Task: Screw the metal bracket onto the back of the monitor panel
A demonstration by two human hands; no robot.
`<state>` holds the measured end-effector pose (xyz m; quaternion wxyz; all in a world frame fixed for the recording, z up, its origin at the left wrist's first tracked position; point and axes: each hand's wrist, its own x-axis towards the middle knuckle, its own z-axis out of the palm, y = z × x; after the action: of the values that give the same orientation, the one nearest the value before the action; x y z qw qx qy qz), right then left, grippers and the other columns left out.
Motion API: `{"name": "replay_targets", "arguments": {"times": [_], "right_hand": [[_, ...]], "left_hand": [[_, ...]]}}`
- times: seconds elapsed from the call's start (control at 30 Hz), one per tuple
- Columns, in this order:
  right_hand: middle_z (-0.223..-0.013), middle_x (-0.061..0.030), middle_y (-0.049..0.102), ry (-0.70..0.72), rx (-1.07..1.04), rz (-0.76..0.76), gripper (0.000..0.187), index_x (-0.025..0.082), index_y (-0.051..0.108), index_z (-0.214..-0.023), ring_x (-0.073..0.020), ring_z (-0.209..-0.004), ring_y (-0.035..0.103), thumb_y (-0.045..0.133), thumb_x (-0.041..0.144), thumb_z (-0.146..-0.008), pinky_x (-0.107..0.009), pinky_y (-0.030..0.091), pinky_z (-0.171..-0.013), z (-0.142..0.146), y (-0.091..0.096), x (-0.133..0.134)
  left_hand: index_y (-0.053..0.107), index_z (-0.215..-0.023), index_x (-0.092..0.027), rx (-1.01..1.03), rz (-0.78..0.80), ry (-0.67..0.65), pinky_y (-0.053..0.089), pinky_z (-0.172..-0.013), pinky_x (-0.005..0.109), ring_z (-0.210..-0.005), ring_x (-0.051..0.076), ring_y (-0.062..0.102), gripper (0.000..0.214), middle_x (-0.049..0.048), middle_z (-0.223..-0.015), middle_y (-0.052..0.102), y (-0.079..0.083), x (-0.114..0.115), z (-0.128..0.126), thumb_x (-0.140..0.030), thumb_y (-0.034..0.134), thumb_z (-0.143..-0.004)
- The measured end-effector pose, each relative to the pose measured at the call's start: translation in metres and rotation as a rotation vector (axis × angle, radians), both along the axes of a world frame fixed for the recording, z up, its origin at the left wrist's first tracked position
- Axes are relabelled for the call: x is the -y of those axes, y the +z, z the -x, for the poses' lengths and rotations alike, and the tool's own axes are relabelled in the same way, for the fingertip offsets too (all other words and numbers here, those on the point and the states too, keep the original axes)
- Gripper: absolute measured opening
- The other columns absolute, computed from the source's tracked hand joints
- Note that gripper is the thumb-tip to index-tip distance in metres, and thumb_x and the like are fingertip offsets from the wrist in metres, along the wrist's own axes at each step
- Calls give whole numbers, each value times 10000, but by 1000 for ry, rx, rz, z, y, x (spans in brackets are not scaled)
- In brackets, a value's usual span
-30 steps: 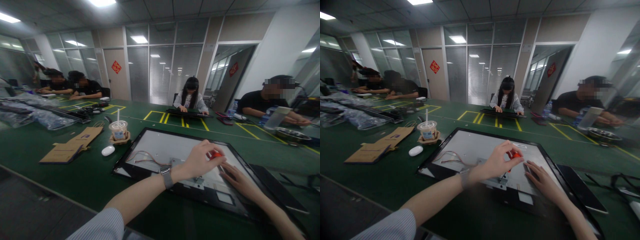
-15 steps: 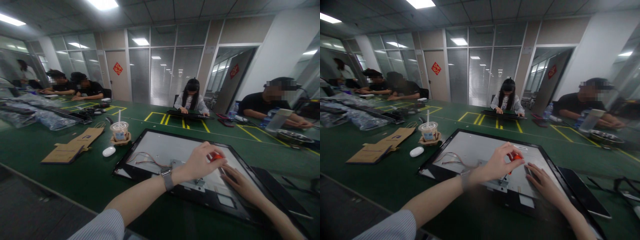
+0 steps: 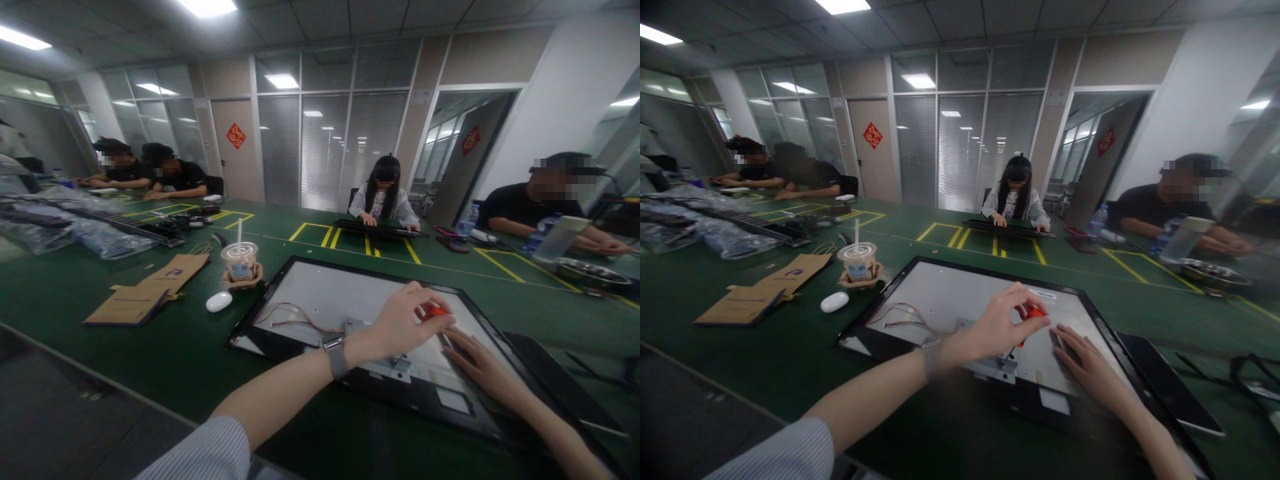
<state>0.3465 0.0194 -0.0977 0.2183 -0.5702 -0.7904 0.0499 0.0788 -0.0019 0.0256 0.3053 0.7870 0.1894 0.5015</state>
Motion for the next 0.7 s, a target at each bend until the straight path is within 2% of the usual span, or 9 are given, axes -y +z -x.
{"name": "replay_targets", "arguments": {"times": [0.23, 0.4, 0.7], "right_hand": [[-1367, -99, 525, 14, -4, -5, 600, 261, 599, -1228, -300, -1261, 465, 407, 653, -816, -528, 284, -1089, 1, 1, 0], [-1370, -113, 519, 9, 13, 11, 617, 234, 596, -1239, -307, -1271, 450, 404, 644, -820, -527, 280, -1092, 2, 2, 1], [-1349, -98, 546, 19, 10, -18, 594, 251, 607, -1214, -299, -1244, 488, 410, 649, -820, -512, 347, -1064, 0, 0, -1]], "left_hand": [[643, -859, -162, -49, 17, 12, 491, -719, 240, -730, 93, 543, 164, 15, -854, 547, 1, -3, 1, -318, 650, -809], [639, -847, -157, -33, -2, 2, 483, -711, 228, -735, 92, 529, 158, 15, -852, 551, 1, -3, 1, -312, 641, -818], [645, -831, -157, -55, -13, 21, 483, -710, 231, -750, 103, 529, 137, 17, -827, 561, 1, -2, -1, -293, 639, -820]]}}
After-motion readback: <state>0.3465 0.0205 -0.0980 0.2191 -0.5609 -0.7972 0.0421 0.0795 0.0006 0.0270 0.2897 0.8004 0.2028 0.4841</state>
